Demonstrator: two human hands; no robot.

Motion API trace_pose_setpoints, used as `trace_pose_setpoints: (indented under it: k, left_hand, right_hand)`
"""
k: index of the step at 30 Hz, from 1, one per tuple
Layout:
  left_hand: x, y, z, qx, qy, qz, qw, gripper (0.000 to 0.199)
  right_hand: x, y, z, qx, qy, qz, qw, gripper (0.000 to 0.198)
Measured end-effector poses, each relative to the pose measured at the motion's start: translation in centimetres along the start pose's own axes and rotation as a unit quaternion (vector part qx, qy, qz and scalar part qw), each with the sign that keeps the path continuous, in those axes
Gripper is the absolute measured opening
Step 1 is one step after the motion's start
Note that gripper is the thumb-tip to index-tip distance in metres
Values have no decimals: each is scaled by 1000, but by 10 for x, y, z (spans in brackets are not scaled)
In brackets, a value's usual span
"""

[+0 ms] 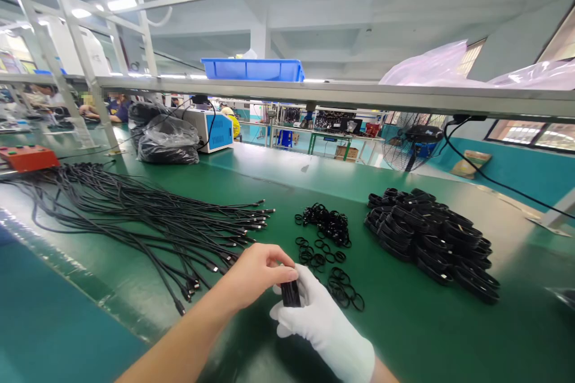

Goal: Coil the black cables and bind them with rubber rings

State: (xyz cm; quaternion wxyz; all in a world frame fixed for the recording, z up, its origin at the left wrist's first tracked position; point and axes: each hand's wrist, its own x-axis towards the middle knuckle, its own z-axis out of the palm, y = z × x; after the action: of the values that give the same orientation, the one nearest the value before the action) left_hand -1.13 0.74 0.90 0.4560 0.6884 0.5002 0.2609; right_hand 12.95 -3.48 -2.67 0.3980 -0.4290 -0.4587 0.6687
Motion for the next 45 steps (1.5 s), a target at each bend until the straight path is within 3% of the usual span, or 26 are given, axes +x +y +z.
trace_pose_setpoints:
  k: [4, 9, 13, 15, 20, 26, 33, 40, 42, 45]
  left_hand:
    - [3, -5, 9, 23, 20, -10, 999, 28]
    - [6, -11, 12, 38, 29, -20, 999, 26]
    - [7, -15, 13, 40, 28, -24, 999, 32]
    - [7, -18, 15, 37, 30, -27, 998, 30]
    - [8, -19, 17, 17, 27, -39, 999, 26]
    - [-7, -9, 12, -42, 83, -40, 995, 30]
    - [-26, -16, 29, -215, 1, -47, 975, 25]
    - [-21, -24, 32, -208, 7, -47, 977, 25]
    - [-21, -23, 32, -188, 33, -47, 981, 24]
    - [-25, -23, 33, -69, 154, 17, 985, 7]
  right_hand:
    - [1, 3, -4, 8, -11, -3, 1000, 35]
    - [2, 6, -12, 102, -98, 32, 989, 57]
    - [2, 7, -9, 1, -28, 26, 999, 51]
    - [3, 9, -9, 11, -25, 13, 1000, 44]
    - [3, 10, -15, 106, -120, 71, 985, 57]
    - [-2, -1, -14, 111, -120, -2, 987, 49]
    - [5, 8, -16, 71, -118, -30, 990, 43]
    - [3, 9, -17, 109, -120, 21, 987, 42]
    - [2, 8, -18, 123, -111, 26, 986, 44]
    - [2, 10, -18, 131, -101, 43, 985, 48]
